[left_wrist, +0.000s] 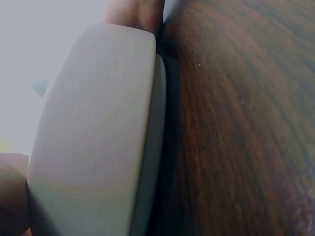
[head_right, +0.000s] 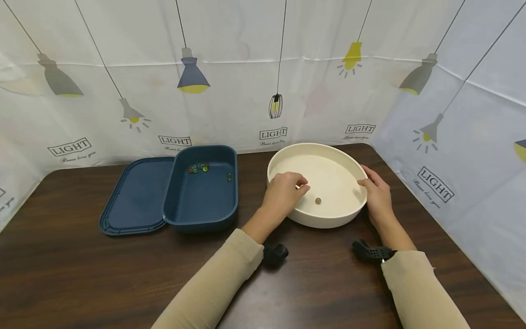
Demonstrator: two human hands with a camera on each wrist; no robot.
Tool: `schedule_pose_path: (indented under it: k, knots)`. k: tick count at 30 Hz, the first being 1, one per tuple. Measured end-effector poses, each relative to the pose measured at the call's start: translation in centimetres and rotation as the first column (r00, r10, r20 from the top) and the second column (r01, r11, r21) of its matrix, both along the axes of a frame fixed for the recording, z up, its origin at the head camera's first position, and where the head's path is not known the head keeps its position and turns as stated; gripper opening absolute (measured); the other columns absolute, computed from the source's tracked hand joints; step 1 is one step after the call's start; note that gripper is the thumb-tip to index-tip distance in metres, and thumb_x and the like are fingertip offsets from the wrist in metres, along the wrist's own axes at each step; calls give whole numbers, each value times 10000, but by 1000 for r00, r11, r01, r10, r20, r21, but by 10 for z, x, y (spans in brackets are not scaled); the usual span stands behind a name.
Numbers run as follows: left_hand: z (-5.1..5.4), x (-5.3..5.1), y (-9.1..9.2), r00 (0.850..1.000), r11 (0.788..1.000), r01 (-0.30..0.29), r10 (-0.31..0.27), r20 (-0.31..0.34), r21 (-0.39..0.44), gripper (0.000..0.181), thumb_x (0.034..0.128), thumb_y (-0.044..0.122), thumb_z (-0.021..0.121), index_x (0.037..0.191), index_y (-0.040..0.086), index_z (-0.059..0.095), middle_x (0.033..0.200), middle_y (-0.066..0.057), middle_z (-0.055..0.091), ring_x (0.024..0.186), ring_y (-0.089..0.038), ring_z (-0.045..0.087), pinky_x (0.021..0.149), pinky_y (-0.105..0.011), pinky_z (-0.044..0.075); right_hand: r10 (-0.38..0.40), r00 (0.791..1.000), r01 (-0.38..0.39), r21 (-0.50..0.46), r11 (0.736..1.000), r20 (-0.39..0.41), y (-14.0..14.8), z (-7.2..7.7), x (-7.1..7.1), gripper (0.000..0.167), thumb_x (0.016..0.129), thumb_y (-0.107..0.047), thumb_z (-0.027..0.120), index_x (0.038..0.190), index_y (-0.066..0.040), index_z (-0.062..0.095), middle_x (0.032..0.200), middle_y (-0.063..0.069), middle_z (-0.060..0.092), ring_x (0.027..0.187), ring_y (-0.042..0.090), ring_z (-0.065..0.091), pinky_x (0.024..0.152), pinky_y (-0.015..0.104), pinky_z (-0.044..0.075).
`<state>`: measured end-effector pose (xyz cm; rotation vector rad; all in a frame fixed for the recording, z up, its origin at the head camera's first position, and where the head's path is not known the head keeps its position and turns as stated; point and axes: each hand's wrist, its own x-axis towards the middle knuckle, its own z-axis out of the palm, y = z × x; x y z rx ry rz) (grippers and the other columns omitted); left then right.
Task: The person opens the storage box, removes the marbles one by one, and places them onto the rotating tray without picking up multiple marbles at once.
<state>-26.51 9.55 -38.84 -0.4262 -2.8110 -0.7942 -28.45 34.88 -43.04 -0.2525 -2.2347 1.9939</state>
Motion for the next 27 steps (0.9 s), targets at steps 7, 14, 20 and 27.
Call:
schedule_pose_path:
  k: [7,14,20,27]
  knots:
    - [1,0,-1,1000,1000,3,-3,7,15,154,962,314,703,1063,236,789,1049,116,779,950,-63,723,819,-205,551,-3,1000,3,-26,1000,-12,1,1,0,537,1041,-137,463,1572,-156,383,1670,61,300,1362,76,497,838,40,486]
    - [19,5,-13,997,988,68,-64,-35,137,149,976,253,685,1065,206,794,1024,93,783,921,-37,704,749,-141,519,-13,1000,12,-45,999,-23,1,0,0,532,1035,-125,482,1561,-146,405,1655,68,332,1278,35,542,843,48,491]
    - [60,12,-49,999,971,46,-50,12,234,205,992,268,660,1147,194,772,1101,61,772,987,-84,713,828,-228,565,-15,1000,15,-28,999,-8,-3,1,0,536,1033,-135,475,1564,-149,400,1661,79,315,1329,74,517,834,44,488]
    - [78,5,-109,996,925,-76,56,65,373,206,1002,244,642,1154,156,749,1131,-6,746,1052,-168,683,881,-339,570,-27,1000,26,-35,999,-12,-2,1,1,534,1027,-129,476,1557,-148,413,1656,81,327,1278,54,542,826,46,493]
